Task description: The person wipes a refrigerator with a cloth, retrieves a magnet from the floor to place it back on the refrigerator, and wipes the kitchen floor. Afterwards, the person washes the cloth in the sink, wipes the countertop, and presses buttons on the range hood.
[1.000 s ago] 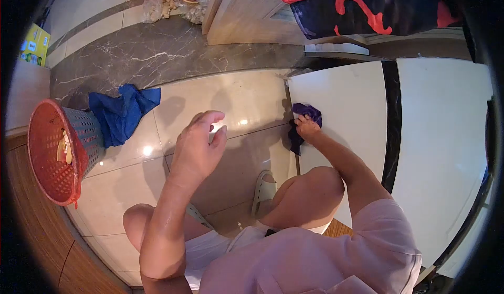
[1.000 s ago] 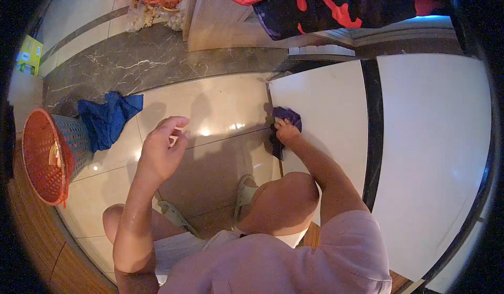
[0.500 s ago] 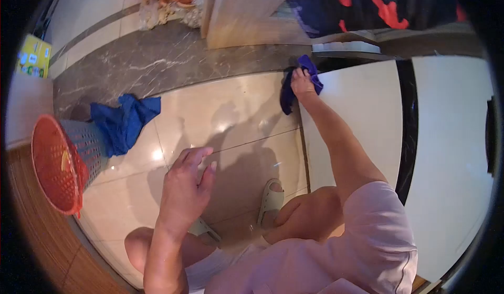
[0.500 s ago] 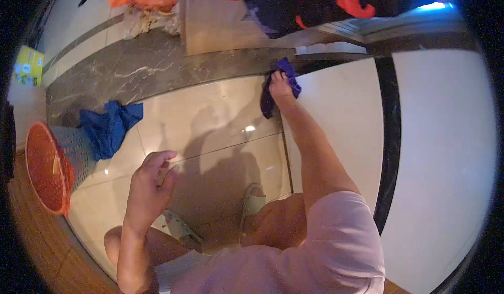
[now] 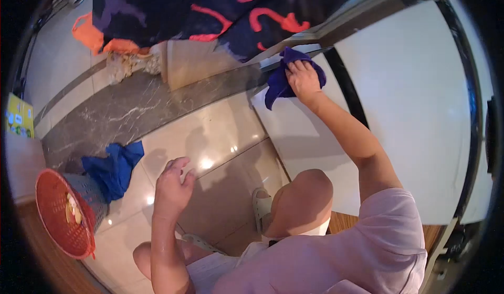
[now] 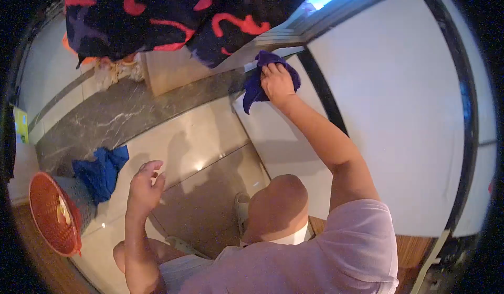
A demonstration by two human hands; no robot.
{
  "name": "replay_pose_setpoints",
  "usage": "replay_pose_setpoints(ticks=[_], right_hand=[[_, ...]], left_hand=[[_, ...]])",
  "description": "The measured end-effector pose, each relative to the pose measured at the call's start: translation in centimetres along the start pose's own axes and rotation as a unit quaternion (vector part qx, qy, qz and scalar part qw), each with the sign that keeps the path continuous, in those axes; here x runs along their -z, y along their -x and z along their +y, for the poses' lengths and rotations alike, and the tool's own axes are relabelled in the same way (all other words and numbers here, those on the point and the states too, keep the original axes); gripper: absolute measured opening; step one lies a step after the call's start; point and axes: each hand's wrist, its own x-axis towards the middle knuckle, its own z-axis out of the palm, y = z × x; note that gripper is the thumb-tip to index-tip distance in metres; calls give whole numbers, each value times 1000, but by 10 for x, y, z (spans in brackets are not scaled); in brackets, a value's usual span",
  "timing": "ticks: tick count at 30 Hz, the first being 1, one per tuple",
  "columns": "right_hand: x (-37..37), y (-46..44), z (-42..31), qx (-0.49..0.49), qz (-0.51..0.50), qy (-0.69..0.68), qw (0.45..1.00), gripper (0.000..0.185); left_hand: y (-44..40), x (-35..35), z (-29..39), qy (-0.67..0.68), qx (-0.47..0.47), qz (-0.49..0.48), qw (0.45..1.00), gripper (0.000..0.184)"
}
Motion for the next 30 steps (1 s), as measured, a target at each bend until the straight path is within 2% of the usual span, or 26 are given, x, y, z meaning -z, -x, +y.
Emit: replay_pose_setpoints(ticks=[2, 4, 6, 8, 10, 13, 17, 19, 22, 25, 28, 30], right_hand=[[48, 6, 28, -68, 61, -27, 995, 27], [56, 18, 45, -160, 114, -79, 977, 39], [62, 36, 35, -185, 59, -96, 976, 43], [67, 58, 25, -180, 92, -92, 975, 42], [86, 84, 18, -240, -2, -163, 957, 43], [101, 143, 1, -253, 12, -133, 958, 47], [131, 245, -20, -265, -55, -139, 953, 53], [151, 296, -32, -272, -63, -135, 951, 42], [185, 369, -50, -315, -166, -130, 925, 38], [206, 445, -65, -338, -297, -103, 887, 38], [232, 480, -65, -378, -363, -113, 844, 36], [247, 479, -49, -397, -318, -159, 846, 34]], left_hand=[[-4, 7, -7, -5, 19, -11, 1000, 29], [-10, 7, -19, -15, 4, -2, 1000, 29], [-16, 8, -23, -6, 5, -1, 1000, 30], [-18, 8, -32, -6, -32, -2, 999, 28], [-18, 9, -42, 7, -34, -16, 999, 28], [-18, 13, -62, 18, -9, -15, 1000, 27], [-18, 21, -82, 23, -11, -1, 1000, 28], [-20, 23, -85, 18, -24, 1, 1000, 28], [-22, 24, -64, 10, -18, -11, 1000, 28], [-37, 15, -85, 19, -45, -19, 999, 28], [-45, 13, -87, 14, -45, -10, 999, 28], [-49, 9, -91, 8, -41, -12, 999, 28]])
